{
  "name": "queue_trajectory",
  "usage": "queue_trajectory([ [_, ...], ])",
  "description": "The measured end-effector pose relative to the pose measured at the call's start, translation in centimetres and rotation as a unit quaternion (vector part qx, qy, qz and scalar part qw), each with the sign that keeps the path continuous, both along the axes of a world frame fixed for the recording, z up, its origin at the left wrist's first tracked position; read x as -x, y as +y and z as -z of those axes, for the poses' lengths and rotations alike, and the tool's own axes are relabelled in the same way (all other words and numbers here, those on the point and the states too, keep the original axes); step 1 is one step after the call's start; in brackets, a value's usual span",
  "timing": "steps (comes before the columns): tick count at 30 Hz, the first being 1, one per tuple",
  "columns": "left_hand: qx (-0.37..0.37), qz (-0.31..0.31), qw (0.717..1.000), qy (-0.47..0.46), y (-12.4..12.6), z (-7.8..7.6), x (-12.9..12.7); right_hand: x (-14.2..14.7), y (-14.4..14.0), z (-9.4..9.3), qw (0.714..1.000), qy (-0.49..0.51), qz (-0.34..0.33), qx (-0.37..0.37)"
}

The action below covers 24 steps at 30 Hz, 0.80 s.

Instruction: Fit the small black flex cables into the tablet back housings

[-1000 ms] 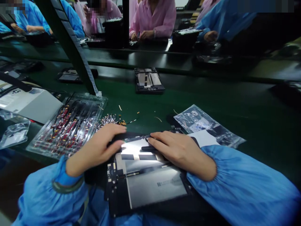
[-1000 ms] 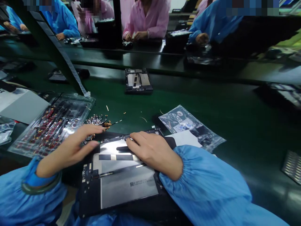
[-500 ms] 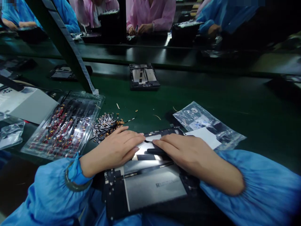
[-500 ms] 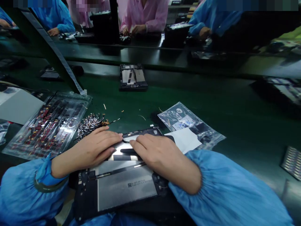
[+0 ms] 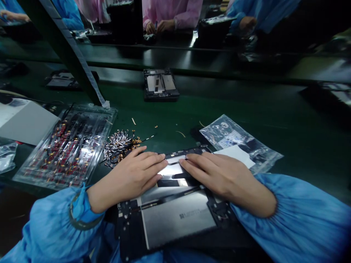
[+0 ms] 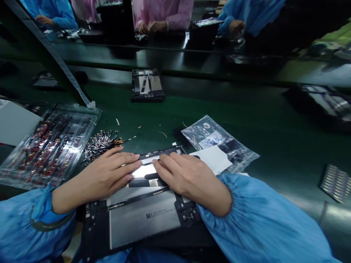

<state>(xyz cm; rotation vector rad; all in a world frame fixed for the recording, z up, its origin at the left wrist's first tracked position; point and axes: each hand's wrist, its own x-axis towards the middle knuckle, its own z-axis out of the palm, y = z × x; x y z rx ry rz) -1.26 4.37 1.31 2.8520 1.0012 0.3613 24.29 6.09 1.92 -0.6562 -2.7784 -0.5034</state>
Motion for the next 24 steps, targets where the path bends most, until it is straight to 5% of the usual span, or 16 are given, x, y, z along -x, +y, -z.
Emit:
queue_trajectory([
  [18, 0.004, -0.009, 1.000, 0.014, 0.0, 0.0, -0.1, 0.1, -0.1, -0.6, 1.000, -0.016, 0.001, -0.005],
  [21, 0.035, -0.017, 0.999, -0.018, 0.2, -0.1, 0.1, -1.4, -0.5, -0.5, 0.999, 0.044, 0.021, 0.017],
  [24, 0.095, -0.084, 0.989, -0.069, 0.9, -0.1, -0.2, -3.7, -1.6, -0.2, 0.975, 0.178, 0.118, 0.066],
])
